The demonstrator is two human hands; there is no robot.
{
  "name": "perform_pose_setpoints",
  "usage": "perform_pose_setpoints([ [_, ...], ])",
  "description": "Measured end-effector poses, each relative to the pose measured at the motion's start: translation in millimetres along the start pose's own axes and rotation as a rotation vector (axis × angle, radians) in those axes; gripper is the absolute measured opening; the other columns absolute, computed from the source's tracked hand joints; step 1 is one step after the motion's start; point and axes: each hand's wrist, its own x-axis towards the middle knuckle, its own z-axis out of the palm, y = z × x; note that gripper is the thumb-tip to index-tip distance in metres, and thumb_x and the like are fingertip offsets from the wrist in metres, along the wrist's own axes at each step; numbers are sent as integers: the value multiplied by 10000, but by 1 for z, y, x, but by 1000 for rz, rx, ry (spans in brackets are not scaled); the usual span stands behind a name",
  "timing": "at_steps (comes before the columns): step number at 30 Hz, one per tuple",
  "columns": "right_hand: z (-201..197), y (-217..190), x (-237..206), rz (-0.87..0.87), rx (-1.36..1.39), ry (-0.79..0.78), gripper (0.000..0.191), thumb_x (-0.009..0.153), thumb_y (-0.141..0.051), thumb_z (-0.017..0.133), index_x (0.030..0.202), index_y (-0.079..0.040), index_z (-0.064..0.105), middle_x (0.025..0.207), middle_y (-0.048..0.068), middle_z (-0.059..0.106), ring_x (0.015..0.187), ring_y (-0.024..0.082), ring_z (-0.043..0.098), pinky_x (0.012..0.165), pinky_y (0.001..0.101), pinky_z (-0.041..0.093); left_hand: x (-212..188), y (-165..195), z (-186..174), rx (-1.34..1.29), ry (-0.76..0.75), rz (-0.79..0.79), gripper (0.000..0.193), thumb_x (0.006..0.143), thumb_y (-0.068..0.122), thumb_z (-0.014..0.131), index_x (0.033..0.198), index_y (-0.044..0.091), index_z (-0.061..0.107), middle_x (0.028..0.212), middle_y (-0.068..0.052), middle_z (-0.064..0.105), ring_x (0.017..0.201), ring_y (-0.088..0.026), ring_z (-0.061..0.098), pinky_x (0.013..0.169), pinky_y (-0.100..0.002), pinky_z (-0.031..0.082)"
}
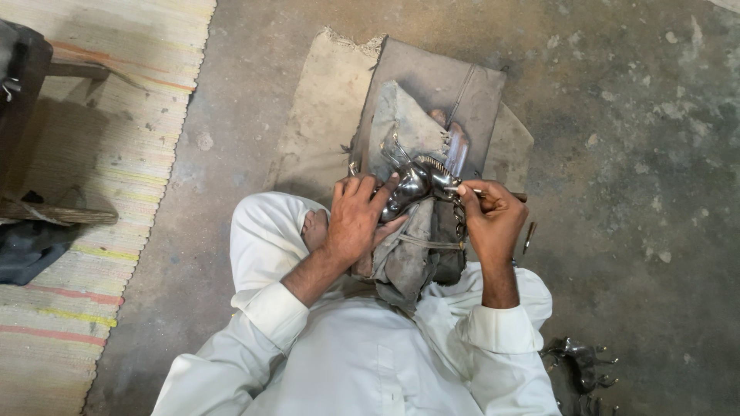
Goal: The person sits cross-legged on the floor with a cloth pad on their lap, holding a silver metal animal figurine. They file and rub the figurine's surface with a flat wooden-handled tool, then use a small pointed tool to work details on the body and legs, turning the figurine to reach different sides, with more finished figurines on the floor beside them.
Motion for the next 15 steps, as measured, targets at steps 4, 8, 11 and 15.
perform_pose_setpoints([
  [4,8,-4,2,-9,20,92,138,939,-54,808,1052,15,767,819,25,749,689,16,630,597,190,456,0,0,-1,-10,3,17,708,833,427,817,1397,50,610,1089,-128,562,1073,-311,523,952,-454,395],
  [8,11,-14,1,-69,-79,120,147,938,-67,818,1040,27,769,850,49,768,724,43,675,647,208,514,1,0,-2,-14,3,19,709,835,427,818,1401,52,612,1086,-130,560,1069,-315,519,952,-453,395],
  [11,10,-17,2,-60,-148,118,144,922,-65,819,1022,27,772,806,17,749,669,18,650,598,196,483,1,1,-1,-10,3,6,713,827,426,820,1402,57,616,1076,-126,561,1061,-317,517,944,-454,394],
  [15,6,-14,1,-3,-90,39,105,938,-38,806,1023,20,782,693,-14,646,606,4,477,534,201,339,0,2,-1,-5,-5,4,717,827,428,823,1402,55,613,1065,-126,557,1056,-315,516,941,-457,392],
])
